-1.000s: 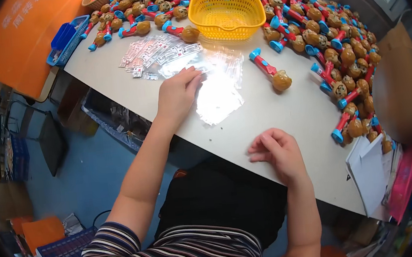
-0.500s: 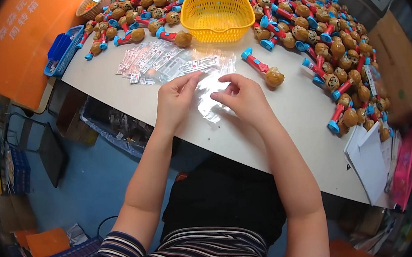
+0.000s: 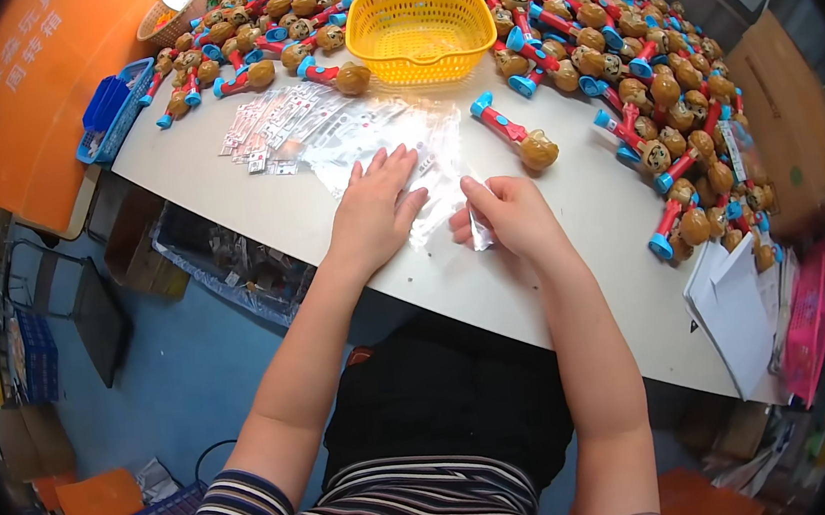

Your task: Packaging small toys into plastic bags and sealing them with instruction cards.

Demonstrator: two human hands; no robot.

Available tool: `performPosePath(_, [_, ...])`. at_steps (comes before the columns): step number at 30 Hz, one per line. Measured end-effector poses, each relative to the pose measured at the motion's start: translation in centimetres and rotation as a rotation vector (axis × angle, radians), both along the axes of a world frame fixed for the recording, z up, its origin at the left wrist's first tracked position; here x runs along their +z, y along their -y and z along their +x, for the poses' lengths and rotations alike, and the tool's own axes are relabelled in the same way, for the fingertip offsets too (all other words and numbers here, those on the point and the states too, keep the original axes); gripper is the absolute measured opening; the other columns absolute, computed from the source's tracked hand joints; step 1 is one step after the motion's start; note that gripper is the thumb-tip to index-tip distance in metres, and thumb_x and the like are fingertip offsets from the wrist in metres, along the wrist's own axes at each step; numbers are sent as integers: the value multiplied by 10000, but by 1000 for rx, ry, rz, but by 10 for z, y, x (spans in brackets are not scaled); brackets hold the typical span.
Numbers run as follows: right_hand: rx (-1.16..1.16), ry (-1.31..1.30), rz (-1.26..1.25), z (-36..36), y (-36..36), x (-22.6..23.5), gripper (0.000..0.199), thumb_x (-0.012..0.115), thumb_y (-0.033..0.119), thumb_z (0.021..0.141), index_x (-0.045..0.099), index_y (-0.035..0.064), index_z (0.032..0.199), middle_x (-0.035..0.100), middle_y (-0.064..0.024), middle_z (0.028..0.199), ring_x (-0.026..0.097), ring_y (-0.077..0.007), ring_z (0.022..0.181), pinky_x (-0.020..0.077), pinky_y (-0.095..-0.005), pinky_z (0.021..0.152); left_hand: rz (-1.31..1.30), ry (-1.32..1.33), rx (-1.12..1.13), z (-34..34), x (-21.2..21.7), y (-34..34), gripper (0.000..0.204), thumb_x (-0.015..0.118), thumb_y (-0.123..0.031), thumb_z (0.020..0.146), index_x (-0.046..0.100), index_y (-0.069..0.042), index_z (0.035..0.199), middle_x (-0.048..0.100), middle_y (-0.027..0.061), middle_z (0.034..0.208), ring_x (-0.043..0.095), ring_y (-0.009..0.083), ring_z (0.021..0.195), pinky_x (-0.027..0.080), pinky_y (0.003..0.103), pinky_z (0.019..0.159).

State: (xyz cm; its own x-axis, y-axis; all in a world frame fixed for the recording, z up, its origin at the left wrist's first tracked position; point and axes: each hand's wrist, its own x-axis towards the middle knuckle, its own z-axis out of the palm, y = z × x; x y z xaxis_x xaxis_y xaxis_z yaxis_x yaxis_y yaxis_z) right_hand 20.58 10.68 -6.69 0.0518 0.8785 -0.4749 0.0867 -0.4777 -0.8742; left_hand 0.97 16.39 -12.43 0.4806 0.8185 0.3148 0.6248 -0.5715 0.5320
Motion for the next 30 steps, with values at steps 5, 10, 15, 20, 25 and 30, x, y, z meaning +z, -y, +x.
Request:
performPosePath(5, [-23,-41,34,5,22,1,251,628,222,975,647,-26,1010,714,-130,957,693,-141,765,568,-251,665,94,-75,65,3,-2,-1,518,596,-262,939,502,-13,1384,473,221,1457,398,402,1383,261,524,1158])
performPosePath(10, [-142,-115,80,4,14,-8,238,649,221,964,649,-17,963,718,-117,905,681,-127,740,561,-235,676,293,215,108,7,7,10,410,677,-217,890,606,13,1223,599,219,1305,539,396,1249,407,500,1061])
performPosePath(15, [-200,-190,221,-8,15,-18,245,691,223,943,625,27,812,703,-98,787,640,-99,675,506,-228,607,153,283,-28,31,35,55,369,699,-164,858,622,40,1155,682,210,1085,675,351,975,547,390,829])
performPosePath(20, [-148,-74,369,-8,16,-40,296,724,243,921,624,18,756,691,-86,751,600,-90,625,470,-218,555,-83,241,86,44,43,63,325,665,-116,844,645,8,1144,690,207,940,683,350,832,542,414,734])
performPosePath(25, [-141,-81,418,-8,18,-37,314,732,261,914,639,7,756,675,-60,715,595,-85,617,473,-215,548,-138,221,145,47,44,59,198,635,-88,856,683,-13,1033,690,171,841,683,323,773,537,408,690])
performPosePath(30, [-190,-177,313,-5,24,-28,208,715,175,921,636,6,829,676,-71,779,617,-96,666,500,-234,595,99,358,308,36,36,44,114,636,-48,851,695,-5,939,692,172,855,679,322,780,531,399,702])
